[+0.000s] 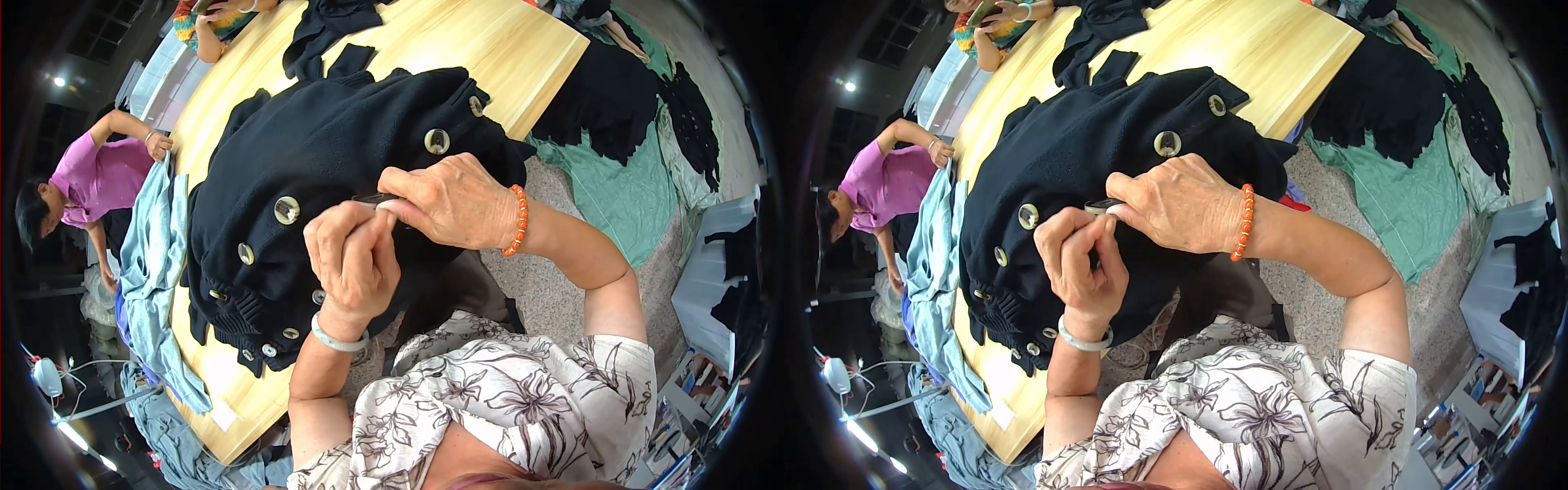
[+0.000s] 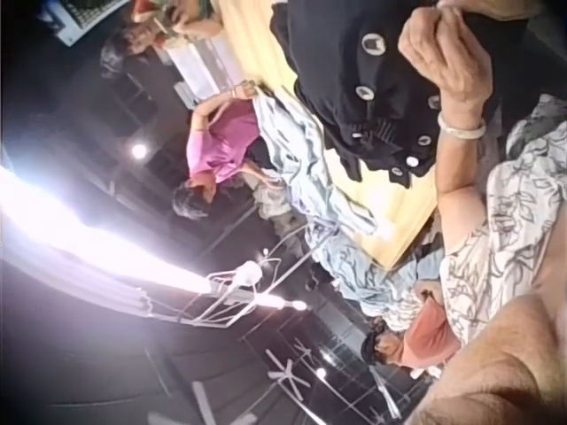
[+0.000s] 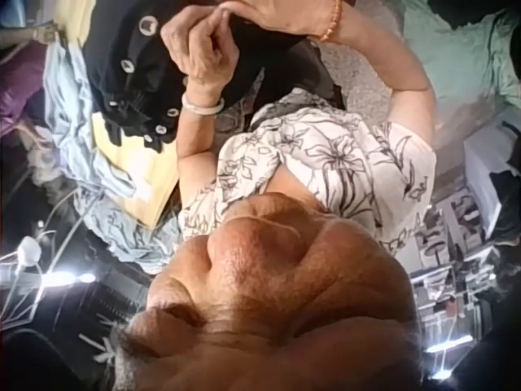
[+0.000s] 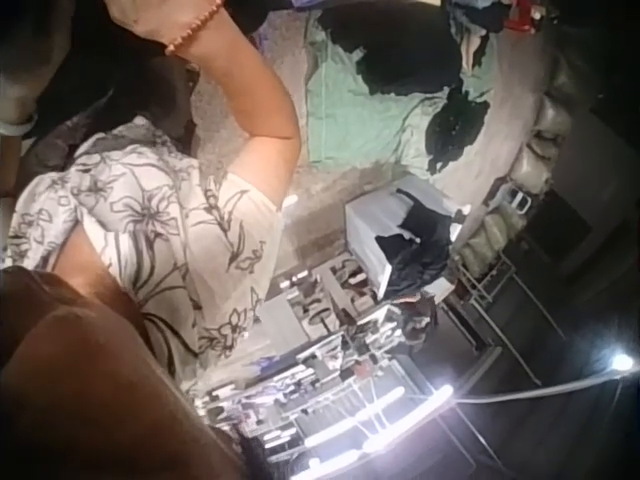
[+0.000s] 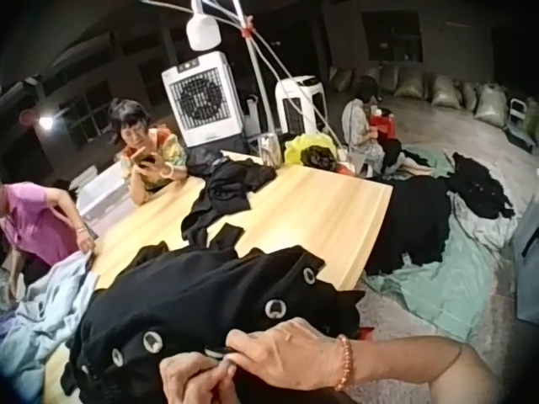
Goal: Trimming excess threads from black sweaters with large decorative eyelets using small clippers.
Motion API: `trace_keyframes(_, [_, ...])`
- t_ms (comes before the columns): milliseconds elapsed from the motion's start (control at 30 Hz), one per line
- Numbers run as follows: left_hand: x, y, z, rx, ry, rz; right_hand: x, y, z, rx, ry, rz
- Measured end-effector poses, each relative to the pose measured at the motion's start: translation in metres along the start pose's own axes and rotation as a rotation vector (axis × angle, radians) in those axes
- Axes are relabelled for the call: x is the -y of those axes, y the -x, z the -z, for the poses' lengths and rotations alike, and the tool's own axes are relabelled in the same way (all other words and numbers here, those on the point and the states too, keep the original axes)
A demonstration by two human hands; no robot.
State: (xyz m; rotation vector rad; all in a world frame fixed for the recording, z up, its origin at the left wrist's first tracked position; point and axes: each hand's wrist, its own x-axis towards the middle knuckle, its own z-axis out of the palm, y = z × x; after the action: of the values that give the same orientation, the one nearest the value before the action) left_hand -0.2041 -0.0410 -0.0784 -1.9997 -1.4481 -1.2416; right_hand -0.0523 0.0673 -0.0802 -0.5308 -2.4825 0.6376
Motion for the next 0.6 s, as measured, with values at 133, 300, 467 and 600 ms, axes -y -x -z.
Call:
trace_keyframes(133, [-0.029,-0.003,0.016,0.275,0.400,0.079,-0.011,0.019,0.008,-0.201,-0.194,-0.058])
trace_keyframes(300, [-0.037,-0.013,0.010,0.518,0.515,0.031,-0.050,0.035,0.025,-0.498,-0.489,-0.314])
trace_keyframes(467, [-0.011,-0.046,-0.038,0.288,0.173,0.206,-0.061,0.015,0.012,-0.366,-0.384,-0.159])
trace_keyframes(600, [0.002,-0.046,-0.052,0.461,0.010,0.196,-0.066,0.019,-0.003,-0.336,-0.236,-0.182])
